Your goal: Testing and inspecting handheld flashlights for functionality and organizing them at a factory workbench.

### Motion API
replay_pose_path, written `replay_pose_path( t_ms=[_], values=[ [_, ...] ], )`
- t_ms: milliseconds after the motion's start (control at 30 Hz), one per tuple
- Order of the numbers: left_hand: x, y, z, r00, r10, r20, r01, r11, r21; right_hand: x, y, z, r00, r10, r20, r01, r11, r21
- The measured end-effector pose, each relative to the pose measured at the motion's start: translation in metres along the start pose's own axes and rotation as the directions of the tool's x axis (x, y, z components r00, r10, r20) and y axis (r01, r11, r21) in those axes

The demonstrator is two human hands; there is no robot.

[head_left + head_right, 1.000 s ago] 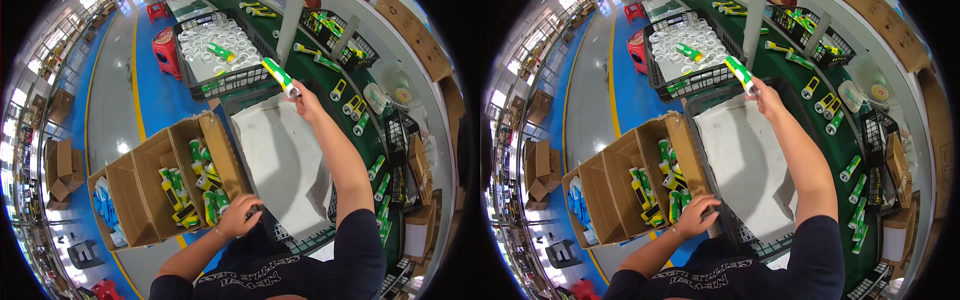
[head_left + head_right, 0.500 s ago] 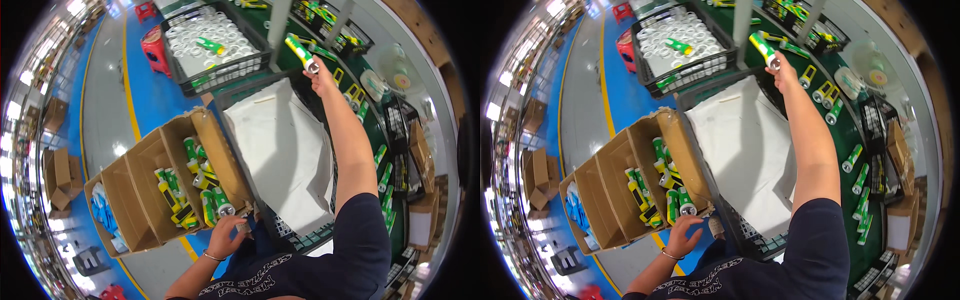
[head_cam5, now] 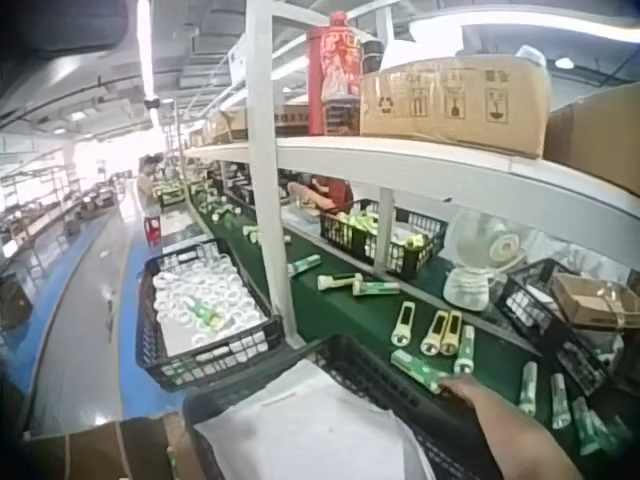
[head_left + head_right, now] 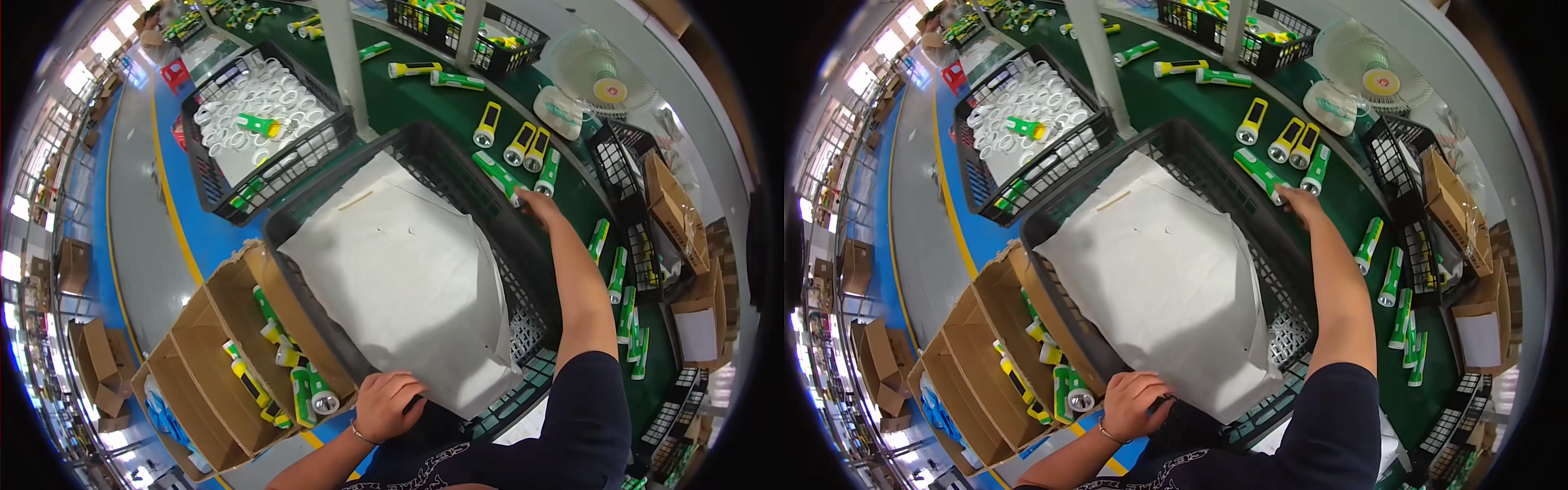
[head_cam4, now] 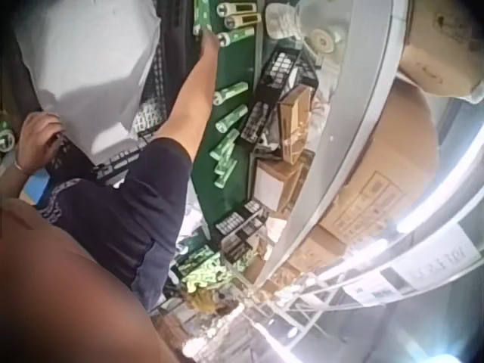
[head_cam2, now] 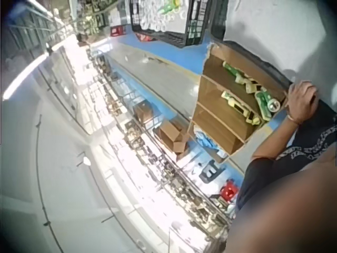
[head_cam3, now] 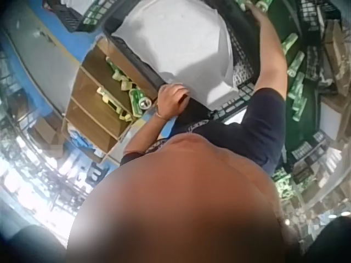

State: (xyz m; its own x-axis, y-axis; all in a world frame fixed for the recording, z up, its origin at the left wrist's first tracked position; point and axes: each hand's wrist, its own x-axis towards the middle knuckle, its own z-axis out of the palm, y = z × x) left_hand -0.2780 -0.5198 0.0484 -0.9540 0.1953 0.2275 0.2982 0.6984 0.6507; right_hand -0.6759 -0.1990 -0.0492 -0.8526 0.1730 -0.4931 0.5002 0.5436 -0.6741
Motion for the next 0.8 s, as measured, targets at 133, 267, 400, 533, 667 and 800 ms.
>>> replay_pose_path(
  t_ms=[133, 267, 400, 533, 667, 800],
  values=[
    [0.002, -0.001, 0.007, 0.999, -0.036, -0.002, 0.036, 0.998, 0.043, -0.003, 0.025, 0.005, 0.986, -0.14, 0.088, 0.139, 0.99, 0.022],
    [0.004, 0.0, 0.008, 0.999, -0.048, 0.004, 0.047, 0.996, 0.077, -0.004, 0.02, 0.006, 0.993, -0.109, 0.049, 0.112, 0.992, -0.057],
    [0.002, 0.002, 0.008, 0.999, -0.032, -0.006, 0.032, 0.992, 0.124, -0.026, 0.007, -0.01, 0.997, -0.061, 0.044, 0.06, 0.998, 0.022],
    [-0.003, 0.003, 0.009, 1.0, 0.004, -0.021, -0.001, 0.992, 0.128, -0.055, 0.021, -0.03, 0.997, -0.082, 0.002, 0.082, 0.995, -0.051],
    [-0.004, 0.001, 0.01, 1.0, 0.013, -0.025, -0.009, 0.99, 0.141, -0.059, 0.044, -0.035, 0.996, -0.061, 0.067, 0.072, 0.982, -0.174],
    [-0.002, 0.002, 0.009, 1.0, -0.023, -0.007, 0.023, 0.991, 0.134, -0.055, 0.053, -0.035, 0.983, 0.059, 0.174, -0.035, 0.99, -0.138]
  ],
)
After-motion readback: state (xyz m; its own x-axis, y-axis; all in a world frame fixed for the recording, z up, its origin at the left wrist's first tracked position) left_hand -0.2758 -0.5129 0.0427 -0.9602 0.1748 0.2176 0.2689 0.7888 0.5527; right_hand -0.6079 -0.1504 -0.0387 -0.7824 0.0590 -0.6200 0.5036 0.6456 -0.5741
